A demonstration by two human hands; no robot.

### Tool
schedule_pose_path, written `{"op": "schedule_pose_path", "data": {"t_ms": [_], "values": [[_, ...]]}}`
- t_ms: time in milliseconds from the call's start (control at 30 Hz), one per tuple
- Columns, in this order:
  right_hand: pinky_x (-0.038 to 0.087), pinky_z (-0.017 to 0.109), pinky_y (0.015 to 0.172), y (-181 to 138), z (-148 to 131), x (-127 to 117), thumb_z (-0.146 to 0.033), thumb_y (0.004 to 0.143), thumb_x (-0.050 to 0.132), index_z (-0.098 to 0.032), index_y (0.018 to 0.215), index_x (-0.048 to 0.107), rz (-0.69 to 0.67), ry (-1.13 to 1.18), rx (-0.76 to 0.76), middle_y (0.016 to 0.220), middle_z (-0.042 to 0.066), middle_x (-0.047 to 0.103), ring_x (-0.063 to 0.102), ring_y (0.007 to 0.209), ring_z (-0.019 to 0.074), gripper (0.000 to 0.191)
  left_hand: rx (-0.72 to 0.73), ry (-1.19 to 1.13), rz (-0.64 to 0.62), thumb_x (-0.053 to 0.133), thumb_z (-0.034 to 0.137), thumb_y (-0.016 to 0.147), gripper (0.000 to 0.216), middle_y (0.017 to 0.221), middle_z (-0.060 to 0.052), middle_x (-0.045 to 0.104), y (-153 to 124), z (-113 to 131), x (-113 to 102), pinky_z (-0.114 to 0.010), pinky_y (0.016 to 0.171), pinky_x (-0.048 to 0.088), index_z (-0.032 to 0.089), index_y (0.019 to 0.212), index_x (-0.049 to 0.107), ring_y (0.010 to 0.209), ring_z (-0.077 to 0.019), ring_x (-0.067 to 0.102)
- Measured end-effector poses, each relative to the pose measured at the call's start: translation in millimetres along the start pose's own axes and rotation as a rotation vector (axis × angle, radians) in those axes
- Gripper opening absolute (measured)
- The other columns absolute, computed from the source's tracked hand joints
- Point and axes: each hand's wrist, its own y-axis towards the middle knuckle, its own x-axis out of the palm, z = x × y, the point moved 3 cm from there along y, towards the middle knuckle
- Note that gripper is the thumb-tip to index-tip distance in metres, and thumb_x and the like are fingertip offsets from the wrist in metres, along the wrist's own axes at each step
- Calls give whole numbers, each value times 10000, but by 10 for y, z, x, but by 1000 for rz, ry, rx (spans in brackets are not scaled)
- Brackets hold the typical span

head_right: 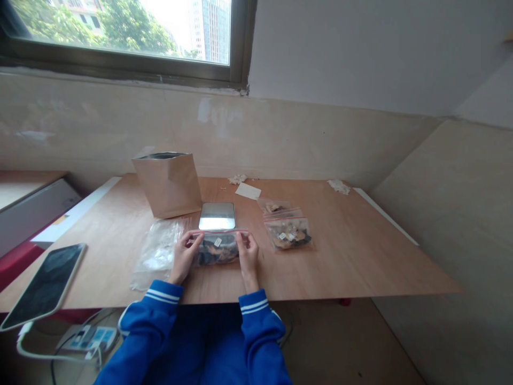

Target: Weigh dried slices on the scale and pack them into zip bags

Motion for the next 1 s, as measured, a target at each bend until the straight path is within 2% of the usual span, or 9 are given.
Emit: {"op": "schedule_pose_path", "data": {"t_ms": [133, 333, 567, 867, 1000], "values": [[530, 294, 692, -4, 10, 18, -482, 771, 688, -163, 847, 685, -65, 31, 20, 818, 67, 728, 664, 743, 189, 328, -9, -2, -57, 689, 450, 780, 306, 817, -32, 695, -16, 17, 6, -216, 568, 444, 176, 917, 712, 640, -125, 581], [537, 304, 682, 4, 42, 17, -480, 745, 712, -156, 820, 699, -69, 63, 52, 803, 67, 733, 671, 731, 197, 333, -22, -19, -41, 706, 440, 763, 286, 815, -29, 698, -14, 26, -4, -222, 592, 459, 176, 876, 712, 660, -133, 599], [515, 282, 637, 12, 150, -6, -460, 740, 727, -151, 836, 707, -41, 96, 83, 782, 49, 723, 657, 707, 182, 324, -1, 27, -3, 709, 437, 762, 284, 771, -16, 680, -14, 33, -2, -209, 522, 399, 170, 859, 715, 571, -99, 523], [542, 321, 726, 8, 81, 22, -451, 712, 755, -156, 817, 721, -88, 76, 77, 794, 63, 742, 685, 752, 204, 315, 17, -19, -93, 688, 416, 798, 254, 880, -46, 694, -25, -4, 19, -251, 724, 495, 182, 893, 716, 836, -177, 636], [555, 333, 734, -7, 60, 62, -432, 670, 790, -151, 818, 740, -133, 85, 115, 795, 71, 753, 701, 753, 212, 322, 28, -20, -100, 694, 399, 801, 240, 889, -45, 694, -25, -9, 19, -249, 752, 491, 181, 898, 716, 859, -175, 634]]}}
